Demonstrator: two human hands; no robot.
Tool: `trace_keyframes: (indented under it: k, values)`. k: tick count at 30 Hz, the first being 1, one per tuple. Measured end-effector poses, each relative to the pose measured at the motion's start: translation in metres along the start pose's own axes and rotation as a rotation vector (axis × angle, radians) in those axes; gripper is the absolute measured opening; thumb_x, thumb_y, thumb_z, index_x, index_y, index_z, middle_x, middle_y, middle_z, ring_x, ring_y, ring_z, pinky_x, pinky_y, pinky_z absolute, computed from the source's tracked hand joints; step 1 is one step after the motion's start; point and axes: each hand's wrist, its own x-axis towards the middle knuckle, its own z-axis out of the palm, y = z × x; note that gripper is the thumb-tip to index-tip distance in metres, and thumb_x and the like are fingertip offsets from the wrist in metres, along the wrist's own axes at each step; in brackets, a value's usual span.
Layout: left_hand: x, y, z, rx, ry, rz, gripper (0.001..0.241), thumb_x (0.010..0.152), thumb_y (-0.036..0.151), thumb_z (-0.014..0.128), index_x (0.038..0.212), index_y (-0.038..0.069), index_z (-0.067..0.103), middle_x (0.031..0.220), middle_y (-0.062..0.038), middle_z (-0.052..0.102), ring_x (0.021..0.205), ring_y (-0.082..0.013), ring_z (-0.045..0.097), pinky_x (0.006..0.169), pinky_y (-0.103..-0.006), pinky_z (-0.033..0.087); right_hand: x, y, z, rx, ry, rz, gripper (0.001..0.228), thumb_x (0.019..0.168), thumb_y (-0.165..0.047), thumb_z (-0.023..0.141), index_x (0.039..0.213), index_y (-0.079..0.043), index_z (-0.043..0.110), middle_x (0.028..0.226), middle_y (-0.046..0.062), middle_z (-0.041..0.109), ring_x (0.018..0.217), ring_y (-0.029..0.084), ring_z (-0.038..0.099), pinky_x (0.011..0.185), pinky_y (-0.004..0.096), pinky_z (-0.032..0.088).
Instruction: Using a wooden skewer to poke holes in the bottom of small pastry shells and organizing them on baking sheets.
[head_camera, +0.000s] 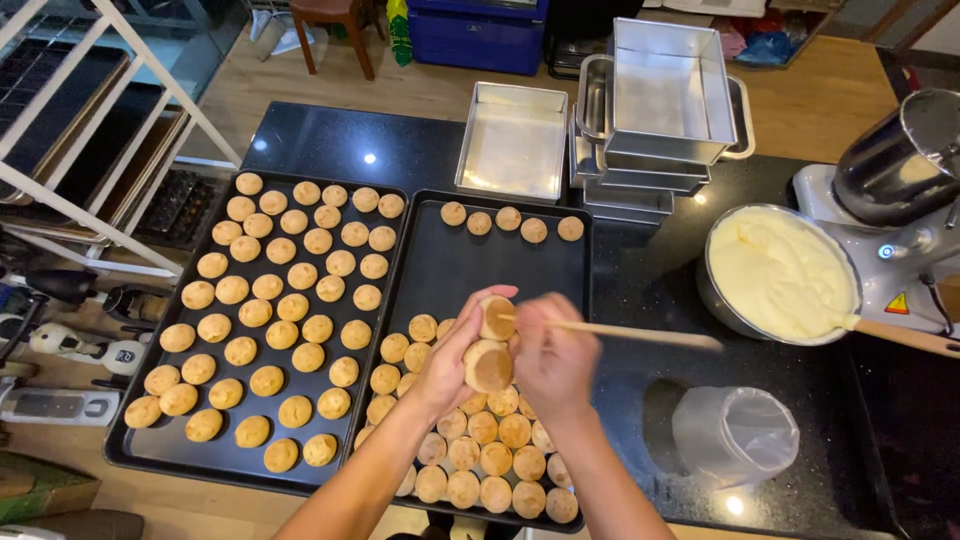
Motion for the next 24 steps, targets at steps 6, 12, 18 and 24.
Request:
trace_keyframes:
  k: [6,12,18,24]
  values:
    - [-0.002,-0.009,0.003,0.086,0.005,-0.031,0.045,0.112,0.034,0.032,0.146,0.007,0.044,0.131,-0.01,0.058,0.122,-0.0174,0.059,0.102,-0.0307,0.049,-0.003,0.002,-0.001,0.045,-0.051,0.198,0.023,0.102,-0.006,0.057,0.081,-0.001,0.063,0.073,0.008,0.063,0.062,0.018,0.066,0.055,0.032,0.05]
    - [0.004,-0.022,-0.011,0.375,0.069,-0.025,0.045,0.112,0.036,0.031,0.146,0.009,0.043,0.127,-0.011,0.057,0.116,-0.0179,0.057,0.098,-0.0307,0.049,-0.009,0.008,-0.004,-0.03,-0.035,-0.122,0.017,0.104,-0.007,0.054,0.091,0.0,0.064,0.084,0.011,0.061,0.07,0.021,0.062,0.063,0.032,0.05]
    - [-0.002,-0.035,-0.002,0.632,0.065,0.08,0.045,0.113,0.036,0.028,0.143,0.007,0.043,0.127,-0.01,0.059,0.117,-0.0186,0.058,0.1,-0.0306,0.047,-0.024,0.034,0.007,0.049,0.055,0.487,0.034,0.111,-0.009,0.055,0.079,0.0,0.058,0.066,0.008,0.056,0.062,0.018,0.051,0.056,0.032,0.042]
    - [0.0,-0.041,-0.006,0.118,0.144,0.041,0.043,0.112,0.032,0.031,0.143,0.007,0.046,0.123,-0.008,0.057,0.112,-0.0153,0.059,0.098,-0.03,0.049,-0.021,0.005,-0.003,0.026,0.094,-0.101,0.027,0.109,-0.013,0.051,0.089,0.002,0.061,0.083,0.011,0.059,0.072,0.017,0.058,0.063,0.029,0.046]
